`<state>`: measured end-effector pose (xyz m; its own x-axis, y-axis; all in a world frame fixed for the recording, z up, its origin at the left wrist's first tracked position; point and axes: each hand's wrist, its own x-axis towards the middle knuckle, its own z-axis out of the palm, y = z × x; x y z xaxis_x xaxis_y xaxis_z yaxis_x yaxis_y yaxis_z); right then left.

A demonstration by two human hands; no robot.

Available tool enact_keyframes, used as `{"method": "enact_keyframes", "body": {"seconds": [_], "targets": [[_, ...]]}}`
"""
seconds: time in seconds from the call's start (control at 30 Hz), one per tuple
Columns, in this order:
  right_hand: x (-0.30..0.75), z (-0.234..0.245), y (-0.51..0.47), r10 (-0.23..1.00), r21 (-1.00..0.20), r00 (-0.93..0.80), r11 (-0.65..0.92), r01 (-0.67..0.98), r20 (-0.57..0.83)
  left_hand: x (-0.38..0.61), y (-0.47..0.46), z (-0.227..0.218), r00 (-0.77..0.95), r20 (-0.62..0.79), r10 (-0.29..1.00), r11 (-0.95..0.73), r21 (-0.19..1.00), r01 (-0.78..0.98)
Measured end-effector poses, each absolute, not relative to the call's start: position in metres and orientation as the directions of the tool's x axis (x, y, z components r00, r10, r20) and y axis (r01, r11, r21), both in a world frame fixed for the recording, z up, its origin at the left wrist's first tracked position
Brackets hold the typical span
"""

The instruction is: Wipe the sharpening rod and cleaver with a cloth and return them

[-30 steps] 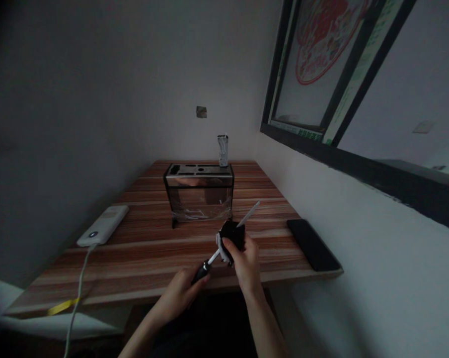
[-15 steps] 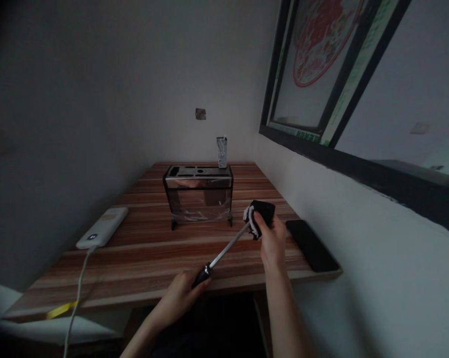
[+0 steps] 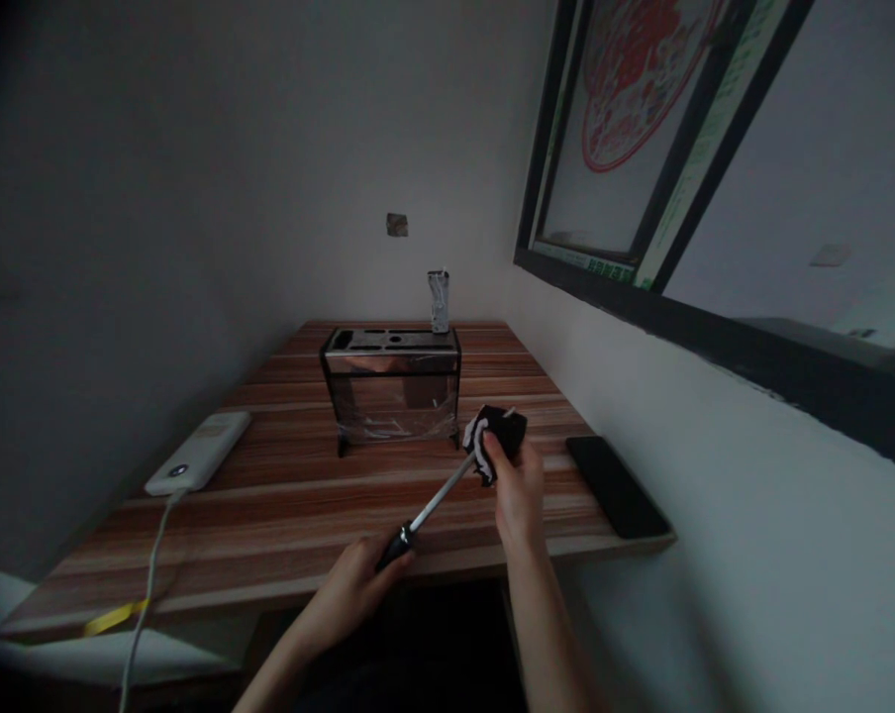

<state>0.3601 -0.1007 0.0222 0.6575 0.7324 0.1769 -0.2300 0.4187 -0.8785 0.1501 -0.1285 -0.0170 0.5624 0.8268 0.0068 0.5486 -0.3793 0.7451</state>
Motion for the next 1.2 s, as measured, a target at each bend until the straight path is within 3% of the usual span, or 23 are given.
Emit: {"method": "enact_keyframes", "body": {"seconds": [0.17, 0.33, 0.73, 1.03, 1.2], "targets": [[0.328, -0.001, -0.119, 0.871, -0.948, 0.475, 0.245, -0.201, 0.124, 0.151, -0.127, -0.017, 0.546, 0.006, 0.838, -0.350, 0.774, 0.528], [0.296, -0.024, -0.136, 0.921, -0.975, 0.384, 0.142, -0.169, 0.068, 0.150, -0.125, -0.021, 0.544, 0.026, 0.839, -0.334, 0.814, 0.476], [0.287, -0.023, -0.145, 0.921, -0.981, 0.380, 0.143, -0.130, 0.084, 0.147, -0.125, -0.022, 0.548, 0.054, 0.835, -0.344, 0.828, 0.442], [0.297, -0.025, -0.139, 0.920, -0.969, 0.389, 0.139, -0.202, 0.051, 0.150, -0.124, -0.024, 0.560, 0.058, 0.826, -0.345, 0.838, 0.422], [0.317, -0.012, -0.128, 0.890, -0.959, 0.447, 0.198, -0.203, 0.089, 0.151, -0.126, -0.018, 0.562, 0.020, 0.827, -0.351, 0.799, 0.488]]}}
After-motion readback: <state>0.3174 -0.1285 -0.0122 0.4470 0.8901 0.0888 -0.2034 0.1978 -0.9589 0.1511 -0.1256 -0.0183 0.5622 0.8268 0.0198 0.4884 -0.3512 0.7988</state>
